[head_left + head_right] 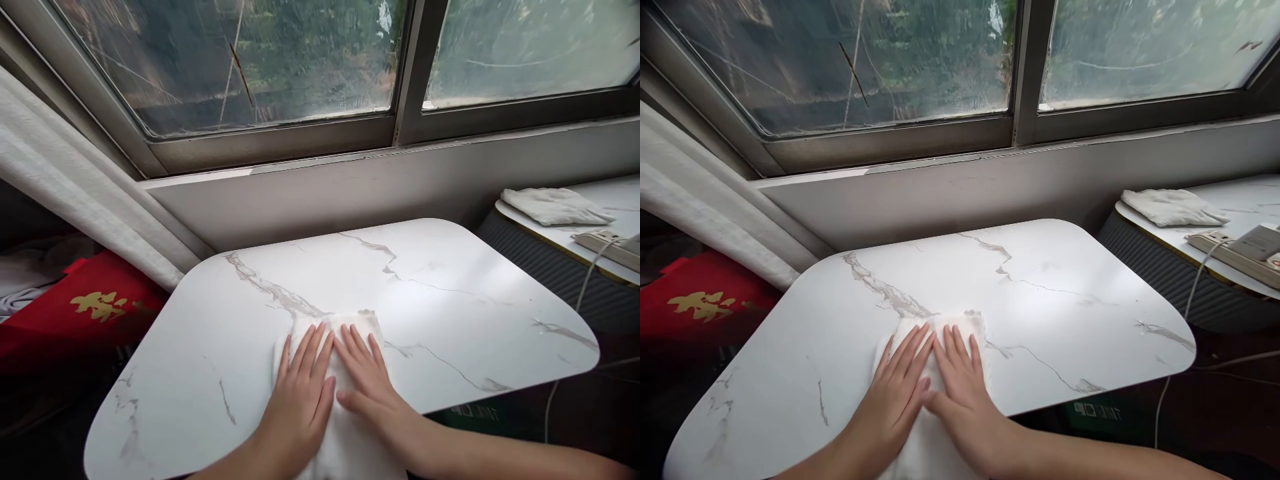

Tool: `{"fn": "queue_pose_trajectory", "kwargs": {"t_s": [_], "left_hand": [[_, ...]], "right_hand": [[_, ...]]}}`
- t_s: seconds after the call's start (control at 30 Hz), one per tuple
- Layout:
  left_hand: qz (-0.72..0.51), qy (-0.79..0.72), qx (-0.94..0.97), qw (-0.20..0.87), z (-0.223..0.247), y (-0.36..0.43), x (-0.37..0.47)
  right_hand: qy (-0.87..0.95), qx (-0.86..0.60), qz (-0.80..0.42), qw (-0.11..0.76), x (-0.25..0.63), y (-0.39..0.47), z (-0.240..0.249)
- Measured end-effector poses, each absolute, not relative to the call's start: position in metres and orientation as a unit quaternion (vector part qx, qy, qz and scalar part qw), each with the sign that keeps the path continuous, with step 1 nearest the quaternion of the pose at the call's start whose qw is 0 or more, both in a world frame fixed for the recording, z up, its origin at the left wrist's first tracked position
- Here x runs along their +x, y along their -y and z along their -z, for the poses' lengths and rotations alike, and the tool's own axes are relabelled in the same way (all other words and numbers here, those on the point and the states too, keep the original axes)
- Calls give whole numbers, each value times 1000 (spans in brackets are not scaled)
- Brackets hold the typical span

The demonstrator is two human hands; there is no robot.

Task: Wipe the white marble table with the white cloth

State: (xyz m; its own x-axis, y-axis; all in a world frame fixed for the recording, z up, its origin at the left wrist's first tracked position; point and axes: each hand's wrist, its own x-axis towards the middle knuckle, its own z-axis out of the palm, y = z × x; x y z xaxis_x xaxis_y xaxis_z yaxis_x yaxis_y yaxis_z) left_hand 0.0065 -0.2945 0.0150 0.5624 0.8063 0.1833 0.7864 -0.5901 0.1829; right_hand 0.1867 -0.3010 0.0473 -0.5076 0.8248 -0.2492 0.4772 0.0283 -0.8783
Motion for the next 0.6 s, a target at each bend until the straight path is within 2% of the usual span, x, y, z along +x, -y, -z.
{"fn": "queue_pose_trajectory", "kwargs": {"t_s": [0.1, 0.17, 0.27, 0.43, 0.6], "left_hand": [[-119, -478, 869, 49, -15, 303, -15], [-113, -511, 850, 69, -13, 293, -26], [-123, -571, 808, 85, -7, 256, -34], [-157, -628, 760, 66, -5, 162, -32], [-174, -609, 770, 80, -10, 77, -41]], "right_hand": [[706, -431, -544, 142, 171, 301, -53], [738, -422, -510, 127, 160, 286, -51], [812, -427, -379, 121, 143, 244, -38], [864, -464, -110, 163, 115, 152, -14], [816, -548, -26, 181, 88, 87, -7]]}}
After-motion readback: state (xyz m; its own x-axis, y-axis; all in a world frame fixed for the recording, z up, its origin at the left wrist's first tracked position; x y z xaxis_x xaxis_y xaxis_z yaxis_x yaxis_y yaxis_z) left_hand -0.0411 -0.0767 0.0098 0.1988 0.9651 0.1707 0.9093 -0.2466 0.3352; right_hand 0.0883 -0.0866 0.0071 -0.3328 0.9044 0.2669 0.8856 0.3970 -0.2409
